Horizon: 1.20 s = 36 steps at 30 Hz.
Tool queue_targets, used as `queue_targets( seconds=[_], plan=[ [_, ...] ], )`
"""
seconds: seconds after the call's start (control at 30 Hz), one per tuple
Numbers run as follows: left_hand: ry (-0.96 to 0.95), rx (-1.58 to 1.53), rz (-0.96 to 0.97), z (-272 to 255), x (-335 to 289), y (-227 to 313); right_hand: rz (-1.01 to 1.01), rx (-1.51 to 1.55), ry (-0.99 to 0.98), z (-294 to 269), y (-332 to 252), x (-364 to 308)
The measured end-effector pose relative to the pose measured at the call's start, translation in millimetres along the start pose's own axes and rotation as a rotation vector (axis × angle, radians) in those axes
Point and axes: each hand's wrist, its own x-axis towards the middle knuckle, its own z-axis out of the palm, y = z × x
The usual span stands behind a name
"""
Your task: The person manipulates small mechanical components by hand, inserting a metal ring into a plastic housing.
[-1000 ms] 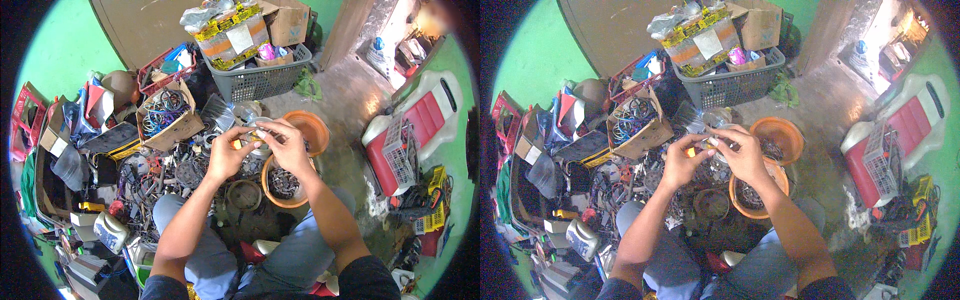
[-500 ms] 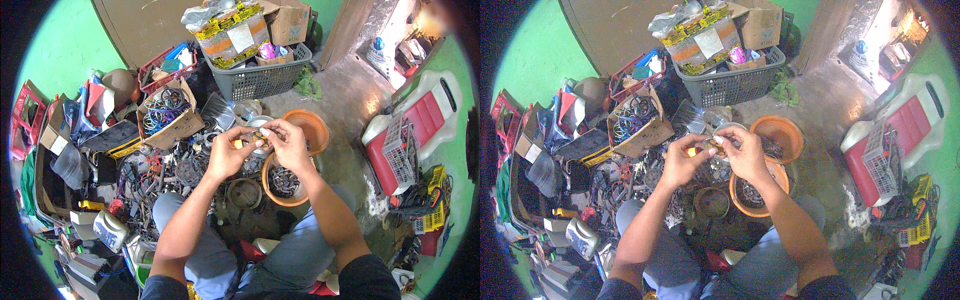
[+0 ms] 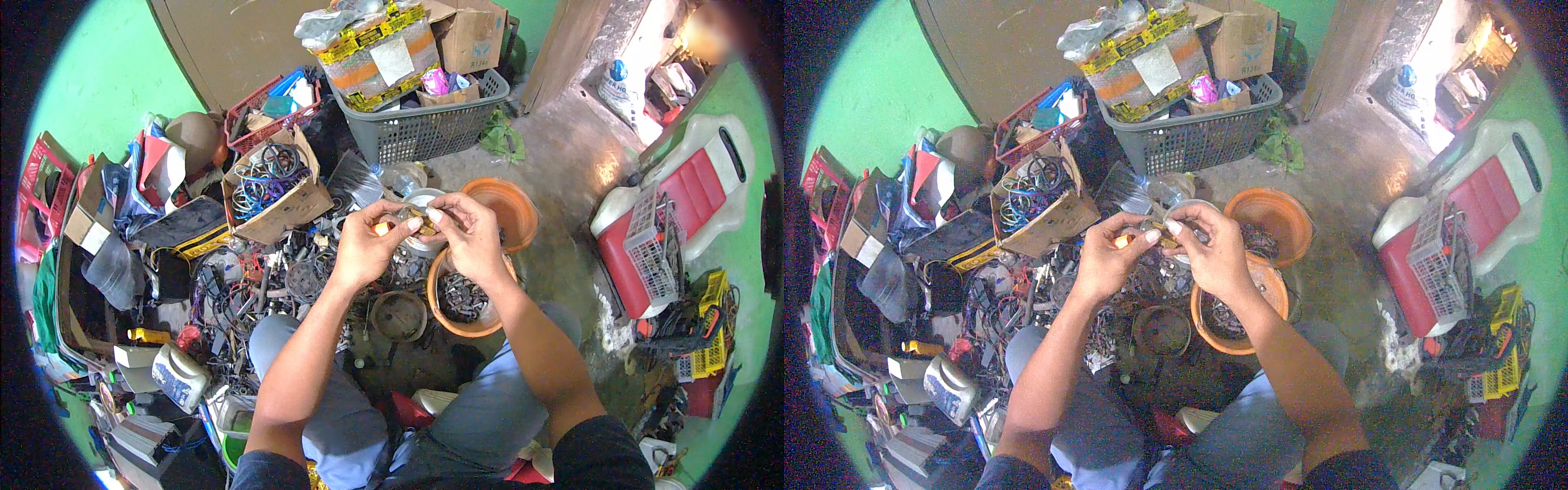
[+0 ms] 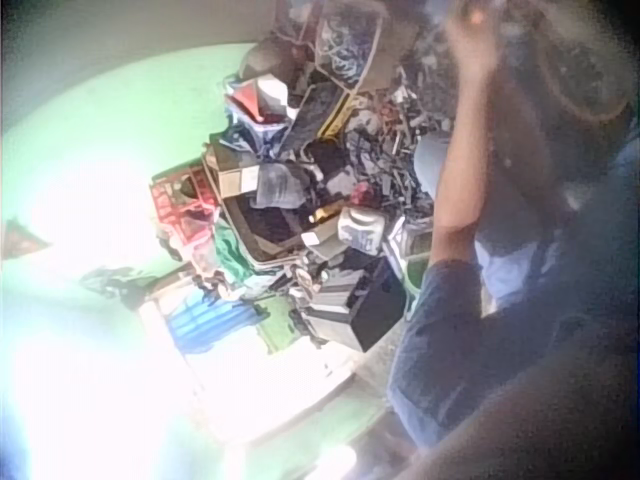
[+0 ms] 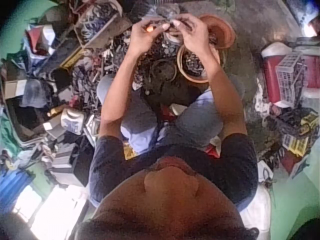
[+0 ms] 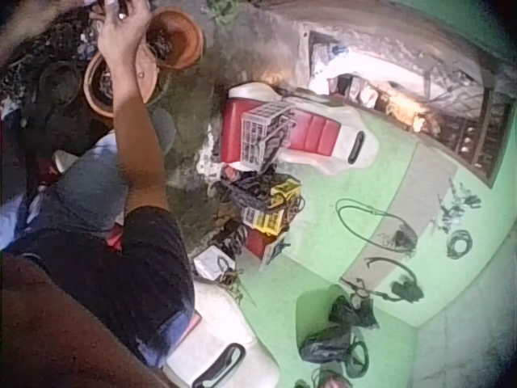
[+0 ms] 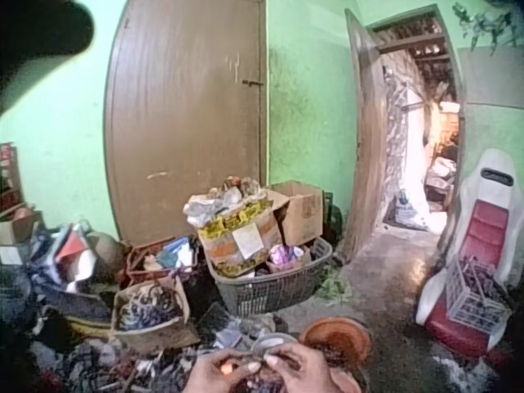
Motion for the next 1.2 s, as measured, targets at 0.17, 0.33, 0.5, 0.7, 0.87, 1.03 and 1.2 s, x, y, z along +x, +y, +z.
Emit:
queue_targets(
  seconds=[0.17,0.33,0.5,0.7,0.87,1.03,1.2],
  plan=[
    [0.027,-0.115,0.013,0.9,1.2,-2.3,-0.038,0.056,0.011,2.5,6.0,-0.1],
    [0.012,-0.192,0.022,-1.5,1.9,-3.5,-0.046,0.089,0.005,3.8,8.9,-0.3],
    [0.0,-0.214,-0.065,-5.4,-0.6,2.9,-0.068,0.1,0.035,8.4,9.3,-2.4],
    [0.02,-0.405,-0.194,-2.0,-3.2,9.0,-0.27,0.008,0.074,19.5,3.7,-8.6],
    [0.001,-0.571,-0.228,-1.4,-4.7,7.7,-0.645,-0.538,0.116,10.7,13.3,-8.1],
    [-0.028,-0.693,-0.257,-5.2,-4.7,1.4,-0.582,-0.363,0.134,16.3,17.3,-5.4],
    [-0.033,-0.78,-0.268,-4.2,-2.4,-2.5,-0.342,0.058,0.074,27.1,17.7,-9.2]
  ],
)
